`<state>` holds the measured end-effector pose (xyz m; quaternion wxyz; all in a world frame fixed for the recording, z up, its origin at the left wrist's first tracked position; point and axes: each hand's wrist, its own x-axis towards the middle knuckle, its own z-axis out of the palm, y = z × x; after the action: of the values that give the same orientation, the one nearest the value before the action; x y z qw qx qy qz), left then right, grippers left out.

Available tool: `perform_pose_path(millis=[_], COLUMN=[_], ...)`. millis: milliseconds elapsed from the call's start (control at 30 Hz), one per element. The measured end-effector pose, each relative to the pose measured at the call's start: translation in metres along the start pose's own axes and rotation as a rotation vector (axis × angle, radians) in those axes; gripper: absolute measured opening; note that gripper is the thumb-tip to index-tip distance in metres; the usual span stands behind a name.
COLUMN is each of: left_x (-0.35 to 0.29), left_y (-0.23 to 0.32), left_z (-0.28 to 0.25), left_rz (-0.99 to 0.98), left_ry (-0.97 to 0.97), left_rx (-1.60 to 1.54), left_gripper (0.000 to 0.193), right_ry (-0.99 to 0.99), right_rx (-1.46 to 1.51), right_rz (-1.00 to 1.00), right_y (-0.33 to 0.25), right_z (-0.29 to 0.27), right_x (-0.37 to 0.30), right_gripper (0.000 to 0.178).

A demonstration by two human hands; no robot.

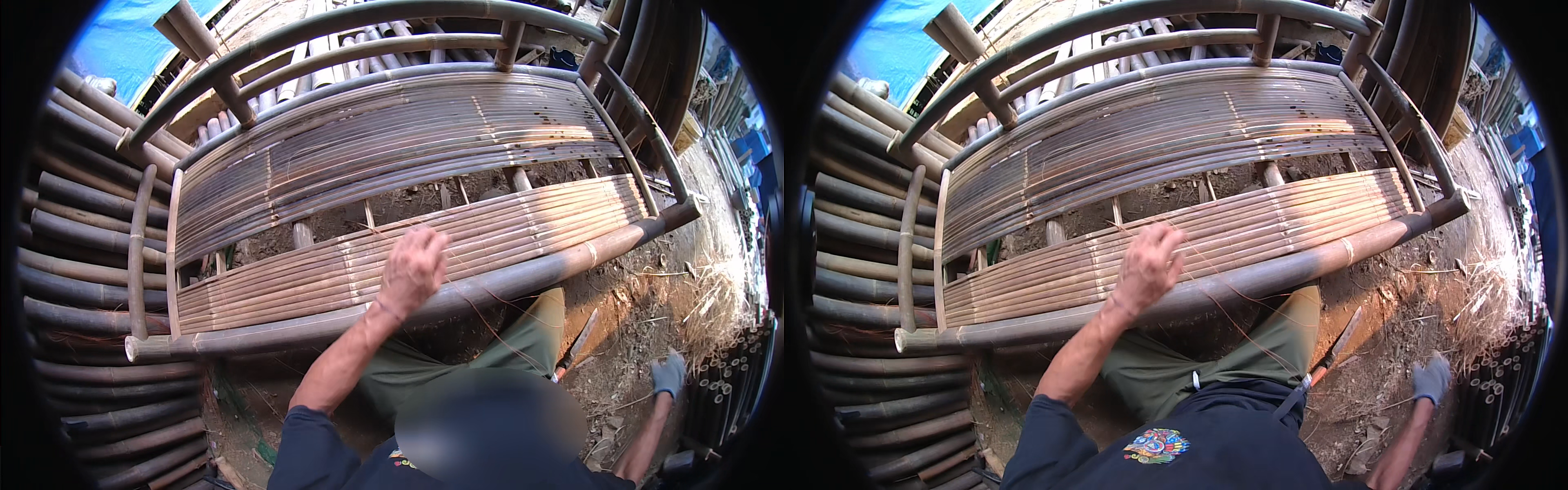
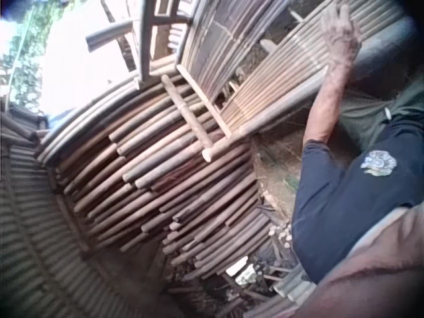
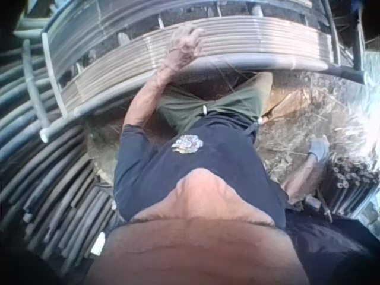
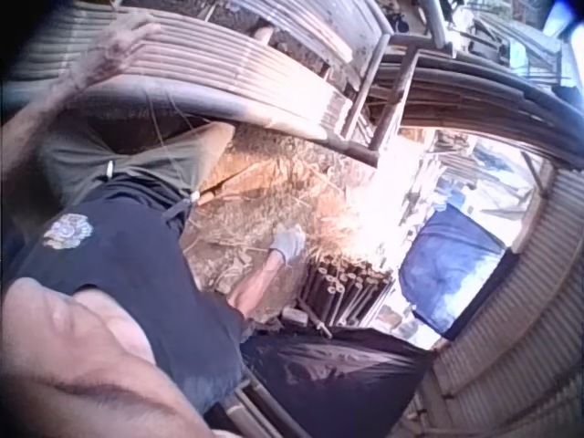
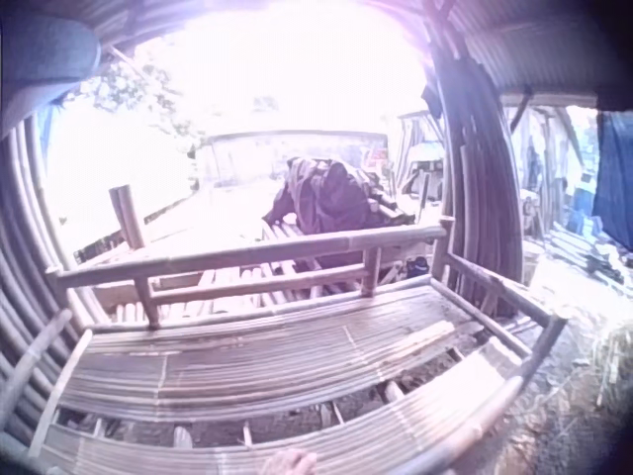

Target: The person uses a knife to cut a thin bamboo strip and then weaves it into a bamboo frame. They use a hammer to tap the strip into place and continue weaving it through the existing structure.

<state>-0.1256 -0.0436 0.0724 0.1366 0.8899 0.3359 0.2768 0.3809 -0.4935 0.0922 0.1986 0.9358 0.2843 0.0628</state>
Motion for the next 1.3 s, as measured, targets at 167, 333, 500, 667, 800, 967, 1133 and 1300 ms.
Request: perform_pose_path(millis=[167,333,500,667,800,967,1133,1300], left_x=[0.043,0.023,-0.02,-0.043,-0.008,-0.01,-0.017,0.003], left_y=[-0.064,0.06,0.229,0.278,0.209,-0.021,-0.136,-0.186], left_z=[0.038,0.056,0.04,0.036,-0.015,-0.042,-0.05,-0.034], left_rz=[0.211,0.164,0.578,0.876,0.57,-0.204,-0.587,-0.612], left_ry=[-0.112,-0.079,-0.158,-0.315,0.237,0.341,-0.304,-0.449], left_rx=[0.333,-0.7,-1.096,-1.061,-0.789,-0.087,0.049,-0.331], left_gripper=[0.029,0.017,0.015,0.022,0.045,0.029,0.048,0.036], right_ry=[0.237,-0.096,-1.552,-1.013,-0.224,0.068,0.532,0.383], right_rx=[0.753,1.454,1.411,1.844,2.619,1.188,0.238,0.903], right_rz=[-0.683,-0.553,-0.572,-0.829,-0.83,-0.052,0.247,-0.453], right_y=[-0.286,-0.362,-0.362,-0.343,-0.225,0.094,0.059,-0.243], right_z=[-0.116,-0.15,-0.185,-0.196,-0.212,-0.018,0.03,-0.139], right_x=[-0.017,0.001,-0.021,-0.043,0.023,0.144,0.089,-0.031], right_gripper=[0.062,0.046,0.062,0.045,0.031,0.035,0.054,0.052])
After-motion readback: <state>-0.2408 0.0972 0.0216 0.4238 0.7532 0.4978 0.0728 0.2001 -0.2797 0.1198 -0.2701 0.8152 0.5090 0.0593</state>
